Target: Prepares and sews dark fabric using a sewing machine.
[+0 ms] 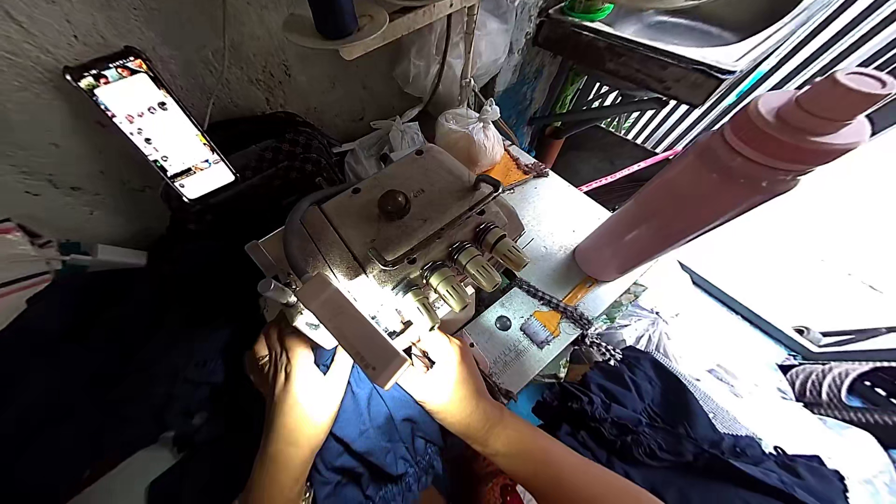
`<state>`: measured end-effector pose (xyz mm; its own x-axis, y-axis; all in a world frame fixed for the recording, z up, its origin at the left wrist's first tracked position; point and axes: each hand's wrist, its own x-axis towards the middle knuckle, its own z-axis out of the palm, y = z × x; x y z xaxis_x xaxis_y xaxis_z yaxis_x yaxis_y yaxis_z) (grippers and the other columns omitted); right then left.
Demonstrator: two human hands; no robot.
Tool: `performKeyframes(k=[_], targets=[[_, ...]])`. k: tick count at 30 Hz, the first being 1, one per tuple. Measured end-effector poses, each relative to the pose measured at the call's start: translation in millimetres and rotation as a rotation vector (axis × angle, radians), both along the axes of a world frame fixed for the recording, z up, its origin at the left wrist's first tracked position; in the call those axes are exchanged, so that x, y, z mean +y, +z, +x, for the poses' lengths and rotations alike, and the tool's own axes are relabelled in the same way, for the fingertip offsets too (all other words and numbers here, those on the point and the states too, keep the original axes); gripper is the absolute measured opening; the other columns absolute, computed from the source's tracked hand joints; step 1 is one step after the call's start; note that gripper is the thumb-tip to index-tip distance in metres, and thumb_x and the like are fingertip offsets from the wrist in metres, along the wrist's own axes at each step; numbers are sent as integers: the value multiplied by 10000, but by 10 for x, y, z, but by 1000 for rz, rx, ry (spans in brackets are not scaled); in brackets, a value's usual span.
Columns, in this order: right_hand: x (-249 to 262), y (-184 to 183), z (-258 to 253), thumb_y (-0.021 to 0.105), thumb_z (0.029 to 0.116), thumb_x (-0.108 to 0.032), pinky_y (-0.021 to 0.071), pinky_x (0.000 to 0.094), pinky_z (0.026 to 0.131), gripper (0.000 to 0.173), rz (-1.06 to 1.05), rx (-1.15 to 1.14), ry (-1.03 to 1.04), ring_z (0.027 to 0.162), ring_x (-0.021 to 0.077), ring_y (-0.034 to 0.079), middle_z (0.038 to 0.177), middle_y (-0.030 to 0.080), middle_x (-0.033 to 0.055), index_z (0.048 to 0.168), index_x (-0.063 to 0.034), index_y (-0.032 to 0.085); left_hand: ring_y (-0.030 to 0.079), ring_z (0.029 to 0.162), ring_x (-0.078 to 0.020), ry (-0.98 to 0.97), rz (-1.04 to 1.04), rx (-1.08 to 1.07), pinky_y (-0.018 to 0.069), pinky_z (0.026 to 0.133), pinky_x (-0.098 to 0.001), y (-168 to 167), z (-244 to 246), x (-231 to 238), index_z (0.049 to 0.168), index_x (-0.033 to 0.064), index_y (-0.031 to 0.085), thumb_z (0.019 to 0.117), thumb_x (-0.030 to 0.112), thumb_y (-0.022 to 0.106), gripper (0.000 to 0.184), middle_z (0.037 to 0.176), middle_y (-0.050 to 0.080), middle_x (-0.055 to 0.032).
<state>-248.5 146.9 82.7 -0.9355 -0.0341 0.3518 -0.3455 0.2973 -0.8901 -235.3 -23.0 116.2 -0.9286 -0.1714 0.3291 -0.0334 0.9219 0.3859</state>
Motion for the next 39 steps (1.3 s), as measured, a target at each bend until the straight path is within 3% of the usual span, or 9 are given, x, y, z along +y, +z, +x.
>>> performKeyframes(k=[6, 13, 20, 23, 26, 29, 34, 37, 39], targets=[[4, 19, -15, 667, 857, -174, 428, 197, 537, 115, -5, 9, 27, 583, 21, 529, 652, 577, -23, 822, -65, 679, 561, 1210, -511, -3, -14, 35, 276, 985, -776, 140, -91, -119, 902, 24, 757, 826, 456, 662, 449, 1125, 698, -246], [30, -38, -31, 692, 886, -177, 463, 152, 601, 143, -28, 2, 57, 632, -20, 557, 701, 636, -18, 878, -37, 724, 580, 1158, -501, 66, -258, -32, 314, 991, -713, 180, -41, 79, 939, -55, 676, 962, 165, 510, 277, 1088, 657, -293], [747, -41, 22, 645, 991, -182, 536, 141, 700, 84, -78, 292, 78, 779, -47, 612, 895, 672, -81, 990, -112, 691, 636, 881, -33, -49, 702, 156, 550, 856, -284, 155, 85, -76, 1245, 3, 467, 1116, 218, 332, 285, 1004, 621, -15], [1325, 230, -590, 480, 1080, -213, 507, 184, 518, 150, -159, 248, -242, 561, -30, 561, 776, 627, -131, 1086, -107, 586, 636, 846, -192, -75, 398, 134, 503, 784, -453, 129, 10, -98, 1179, -21, 561, 1071, 168, 438, 250, 945, 646, -136], [1621, 422, -1349, 451, 1097, -299, 505, 191, 641, 381, 134, -109, -189, 700, -43, 547, 1029, 626, -23, 1249, 30, 568, 661, 1021, -349, -185, 260, 4, 406, 895, -678, 170, -75, -183, 1135, 28, 688, 945, 284, 660, 320, 1025, 711, -171], [1407, 623, -1740, 436, 1105, -318, 416, 245, 601, 377, 531, -425, -139, 615, 27, 425, 817, 493, 13, 1070, 25, 589, 665, 971, -351, -221, 167, -223, 386, 867, -665, 408, -176, -176, 997, 80, 765, 882, 340, 771, 284, 961, 727, -148], [1274, 654, -1701, 479, 1082, -143, 463, 382, 920, 302, 393, -474, -34, 983, 145, 568, 1151, 609, 167, 1286, 66, 557, 644, 914, -289, -235, 145, -610, 484, 842, -535, 720, -408, -205, 938, 3, 724, 904, 292, 788, 299, 918, 684, -153], [1494, 193, -1797, 458, 1081, -250, 557, 233, 767, 187, 40, -318, 3, 829, -18, 632, 919, 645, -96, 1091, -144, 612, 662, 902, -226, -291, 189, -588, 507, 824, -480, 686, -473, -254, 926, 35, 736, 895, 243, 790, 216, 903, 703, -111], [1535, 234, -1793, 501, 1066, -262, 539, 269, 813, 233, 128, -302, 51, 846, -3, 607, 951, 620, -53, 1138, -79, 627, 653, 876, -244, -309, 174, -559, 498, 798, -501, 660, -463, -267, 905, 22, 723, 917, 212, 753, 193, 880, 689, -124]])
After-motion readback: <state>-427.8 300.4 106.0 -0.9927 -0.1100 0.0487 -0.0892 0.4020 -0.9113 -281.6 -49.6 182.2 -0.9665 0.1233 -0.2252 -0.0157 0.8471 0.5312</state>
